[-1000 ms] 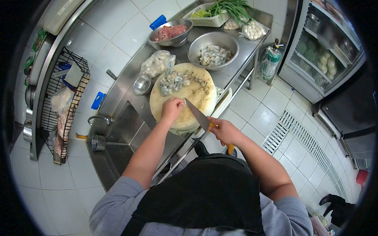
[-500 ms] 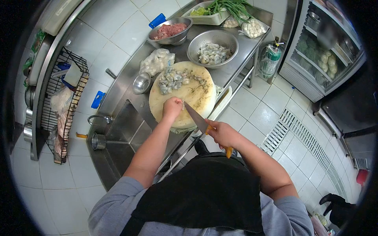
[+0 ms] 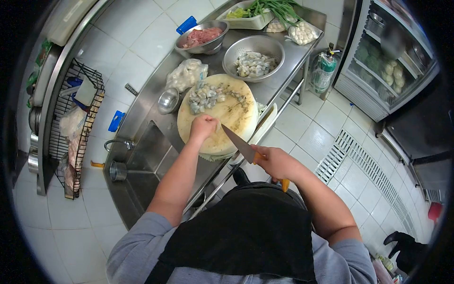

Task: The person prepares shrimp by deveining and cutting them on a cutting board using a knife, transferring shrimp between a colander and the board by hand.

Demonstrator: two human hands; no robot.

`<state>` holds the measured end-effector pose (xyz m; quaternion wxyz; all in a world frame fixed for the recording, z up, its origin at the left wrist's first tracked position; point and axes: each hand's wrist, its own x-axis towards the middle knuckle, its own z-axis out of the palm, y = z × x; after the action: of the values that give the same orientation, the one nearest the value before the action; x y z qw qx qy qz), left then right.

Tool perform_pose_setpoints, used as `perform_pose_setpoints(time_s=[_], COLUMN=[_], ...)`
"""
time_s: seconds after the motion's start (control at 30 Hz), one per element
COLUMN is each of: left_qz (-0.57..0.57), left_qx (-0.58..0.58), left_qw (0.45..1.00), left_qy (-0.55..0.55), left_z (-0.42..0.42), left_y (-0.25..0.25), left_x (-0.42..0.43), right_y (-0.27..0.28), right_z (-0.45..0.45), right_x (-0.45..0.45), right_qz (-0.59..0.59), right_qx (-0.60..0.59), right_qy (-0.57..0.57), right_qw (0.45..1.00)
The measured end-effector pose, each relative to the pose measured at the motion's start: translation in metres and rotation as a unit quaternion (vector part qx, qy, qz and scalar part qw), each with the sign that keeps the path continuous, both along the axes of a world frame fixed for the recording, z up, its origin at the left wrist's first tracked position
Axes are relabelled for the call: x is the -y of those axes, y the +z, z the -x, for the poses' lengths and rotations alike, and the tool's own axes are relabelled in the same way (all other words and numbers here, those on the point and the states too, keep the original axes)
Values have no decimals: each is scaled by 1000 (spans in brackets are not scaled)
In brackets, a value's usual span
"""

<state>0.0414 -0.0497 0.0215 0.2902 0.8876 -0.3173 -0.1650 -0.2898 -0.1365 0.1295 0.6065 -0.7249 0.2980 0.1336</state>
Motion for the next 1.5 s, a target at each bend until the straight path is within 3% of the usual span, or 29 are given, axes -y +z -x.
perform_pose_setpoints(time_s=[0.1,0.2,0.27,0.37,0.47,0.7,0.77,0.87,0.97,1.07,1.17,1.23,1.27,1.33,1.37,1.4,1.47,1.5], left_qz=[-22,-63,-39,-18,37,38,39,12,37,4,98,262,263,89,11,12,-142,-140], left_qx=[-1,-6,-76,-134,-176,-167,-131,-71,-128,-74,-132,-199,-199,45,54,54,156,156], left_qw=[999,997,995,990,983,985,990,996,989,992,976,934,933,976,980,978,962,961], left_qy=[-45,-53,-47,-32,21,3,-35,-44,-65,-104,-145,-139,-142,-191,-192,-199,-172,-178], left_z=[-3,-17,-21,-25,-18,-13,-12,-15,-29,-24,-48,-38,-44,-66,-68,-65,-53,-51], left_y=[2,-8,-12,-16,-14,-8,-6,-1,8,68,80,102,99,70,58,47,27,16], left_x=[2,6,2,-3,-6,-7,-8,-8,-4,27,76,99,103,112,115,115,111,109], right_y=[-9,-23,-29,-24,-29,-19,-35,-33,-45,-40,-40,-43,-45,-47,-48,-50,-53,-49], right_z=[-5,-8,-8,-9,-17,-20,-21,-22,-15,-15,-18,-17,-16,-15,-15,-14,-13,-13], right_x=[0,-1,-5,-12,-16,-10,-12,-10,-8,-11,-16,-19,-20,-23,-24,-26,-27,-28], right_qz=[3,81,217,167,188,198,176,205,220,222,227,229,230,231,229,230,230,231], right_qx=[24,31,44,96,44,4,78,29,78,38,17,27,38,37,35,34,37,35], right_qy=[7,10,0,40,58,22,35,11,-10,2,-7,-9,-12,-16,-17,-24,-19,-25], right_qw=[1000,996,975,980,979,980,981,978,972,974,974,973,972,972,973,972,972,972])
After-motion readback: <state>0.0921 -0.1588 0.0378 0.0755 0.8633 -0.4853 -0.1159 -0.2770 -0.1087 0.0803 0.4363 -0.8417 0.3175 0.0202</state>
